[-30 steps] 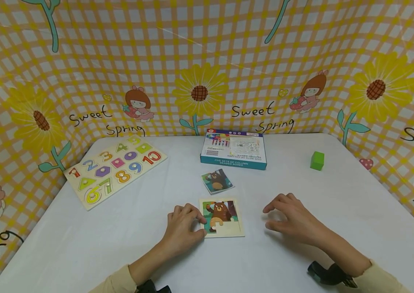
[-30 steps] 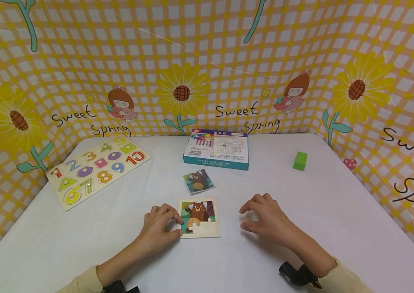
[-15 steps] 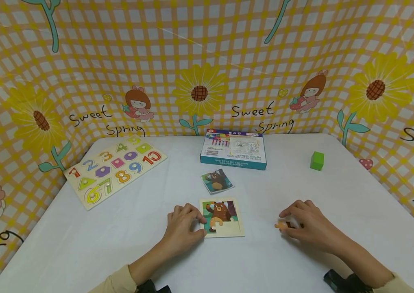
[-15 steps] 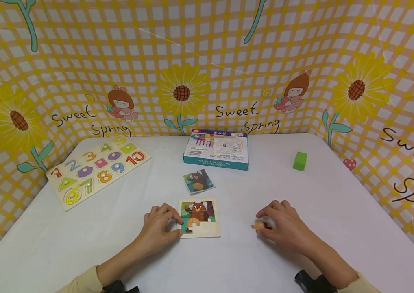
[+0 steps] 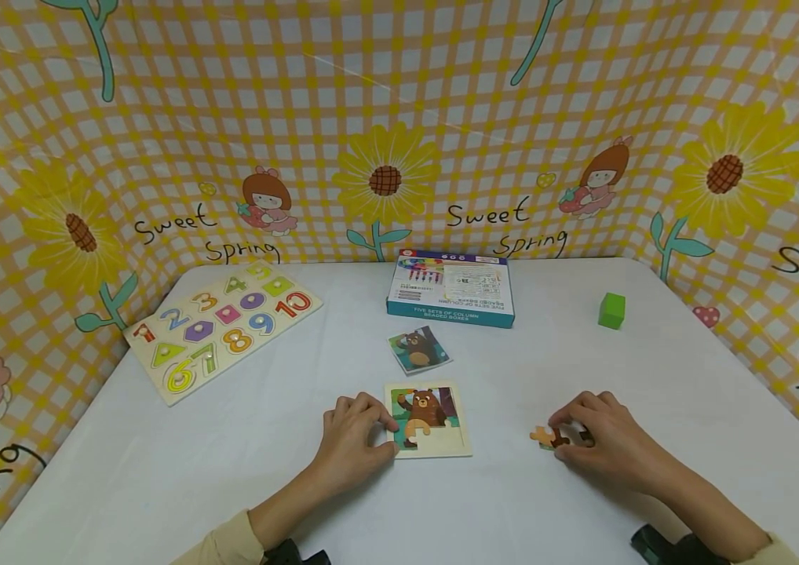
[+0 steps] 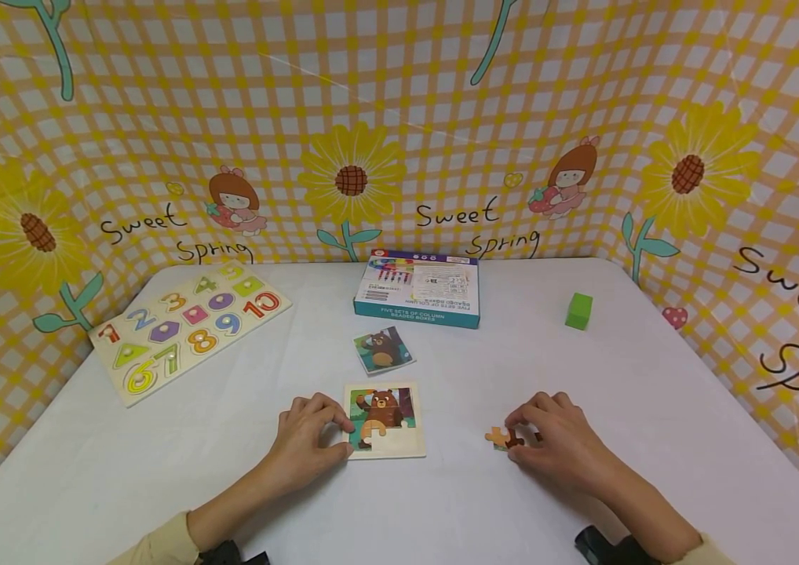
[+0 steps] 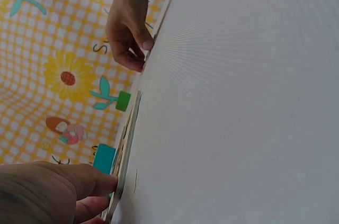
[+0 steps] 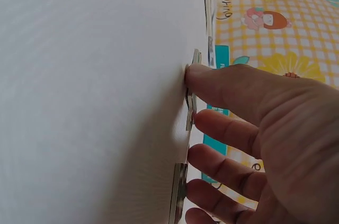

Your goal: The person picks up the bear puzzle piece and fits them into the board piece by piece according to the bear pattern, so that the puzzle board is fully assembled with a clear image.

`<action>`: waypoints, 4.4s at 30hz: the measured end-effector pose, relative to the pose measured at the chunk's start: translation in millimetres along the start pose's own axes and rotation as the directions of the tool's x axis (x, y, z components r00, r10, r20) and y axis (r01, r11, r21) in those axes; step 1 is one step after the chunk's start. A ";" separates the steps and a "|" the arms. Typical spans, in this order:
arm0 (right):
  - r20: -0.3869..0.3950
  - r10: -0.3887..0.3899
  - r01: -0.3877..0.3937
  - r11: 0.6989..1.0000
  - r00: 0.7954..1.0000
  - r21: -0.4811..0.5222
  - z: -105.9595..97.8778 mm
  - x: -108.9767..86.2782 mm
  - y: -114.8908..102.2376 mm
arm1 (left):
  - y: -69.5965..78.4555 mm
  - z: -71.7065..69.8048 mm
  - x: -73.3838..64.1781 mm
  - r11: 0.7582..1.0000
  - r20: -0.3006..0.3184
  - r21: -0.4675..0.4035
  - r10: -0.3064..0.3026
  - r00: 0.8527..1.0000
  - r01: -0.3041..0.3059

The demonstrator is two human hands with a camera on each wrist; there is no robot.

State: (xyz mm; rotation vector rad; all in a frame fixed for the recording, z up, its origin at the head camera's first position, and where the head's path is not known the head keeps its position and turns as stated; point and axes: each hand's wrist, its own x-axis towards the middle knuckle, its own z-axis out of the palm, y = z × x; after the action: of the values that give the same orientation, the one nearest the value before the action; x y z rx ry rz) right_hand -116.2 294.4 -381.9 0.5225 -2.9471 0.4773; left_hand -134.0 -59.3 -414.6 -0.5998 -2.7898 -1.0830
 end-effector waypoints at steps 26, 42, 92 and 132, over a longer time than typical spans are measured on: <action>0.005 -0.010 0.010 0.999 1.000 0.051 1.7 8.9 -9.8 | 0.6 -0.6 0.0 1.000 0.010 0.002 -0.013 1.000 0.013; 0.004 -0.086 0.085 0.991 0.996 0.101 16.3 40.8 -55.6 | 0.6 -0.2 0.1 1.000 0.010 -0.003 -0.020 1.000 0.020; 0.088 -0.224 0.215 0.971 0.971 0.101 47.7 67.9 -107.1 | 1.9 -2.5 0.3 1.000 0.017 -0.014 -0.011 1.000 0.011; 0.090 -0.192 0.178 0.974 0.977 0.142 47.6 66.1 -103.6 | 17.4 15.4 11.5 1.000 0.024 0.018 0.003 1.000 -0.003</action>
State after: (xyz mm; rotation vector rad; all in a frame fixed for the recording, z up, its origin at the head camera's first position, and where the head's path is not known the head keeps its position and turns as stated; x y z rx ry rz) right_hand -144.1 165.7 -386.5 0.8538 -2.9366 0.6461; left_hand -136.9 -33.5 -412.6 -0.6191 -2.8146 -1.0564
